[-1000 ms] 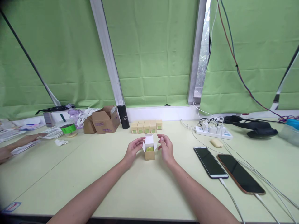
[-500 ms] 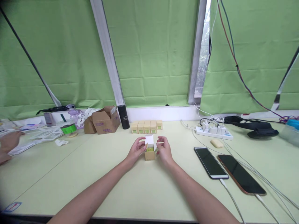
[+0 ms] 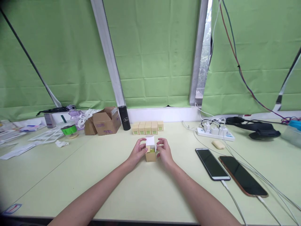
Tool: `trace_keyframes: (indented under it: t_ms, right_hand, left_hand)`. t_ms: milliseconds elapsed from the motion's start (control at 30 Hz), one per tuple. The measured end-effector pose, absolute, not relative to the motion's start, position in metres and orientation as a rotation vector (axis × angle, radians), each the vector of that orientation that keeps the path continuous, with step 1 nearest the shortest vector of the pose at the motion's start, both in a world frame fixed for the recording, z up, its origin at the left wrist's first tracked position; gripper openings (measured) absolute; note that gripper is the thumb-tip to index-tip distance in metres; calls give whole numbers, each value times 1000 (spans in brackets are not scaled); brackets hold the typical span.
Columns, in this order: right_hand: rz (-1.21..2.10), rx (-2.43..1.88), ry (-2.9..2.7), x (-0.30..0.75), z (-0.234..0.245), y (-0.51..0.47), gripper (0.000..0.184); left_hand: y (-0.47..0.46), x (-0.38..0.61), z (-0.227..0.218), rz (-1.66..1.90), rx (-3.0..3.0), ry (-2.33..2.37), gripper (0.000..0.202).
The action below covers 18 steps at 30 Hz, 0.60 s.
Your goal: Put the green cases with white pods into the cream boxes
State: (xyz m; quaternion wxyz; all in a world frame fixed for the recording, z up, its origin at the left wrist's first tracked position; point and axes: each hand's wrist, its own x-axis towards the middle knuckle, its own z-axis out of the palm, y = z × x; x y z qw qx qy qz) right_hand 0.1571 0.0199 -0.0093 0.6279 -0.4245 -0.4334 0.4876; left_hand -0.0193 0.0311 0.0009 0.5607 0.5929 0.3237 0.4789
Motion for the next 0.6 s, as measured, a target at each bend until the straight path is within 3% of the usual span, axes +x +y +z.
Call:
trace_keyframes:
  t_ms: [600]
  right_hand:
    - [1144, -1029, -1129, 153, -15, 20, 53]
  left_hand:
    - [27, -19, 4, 1135, 1447, 777, 54]
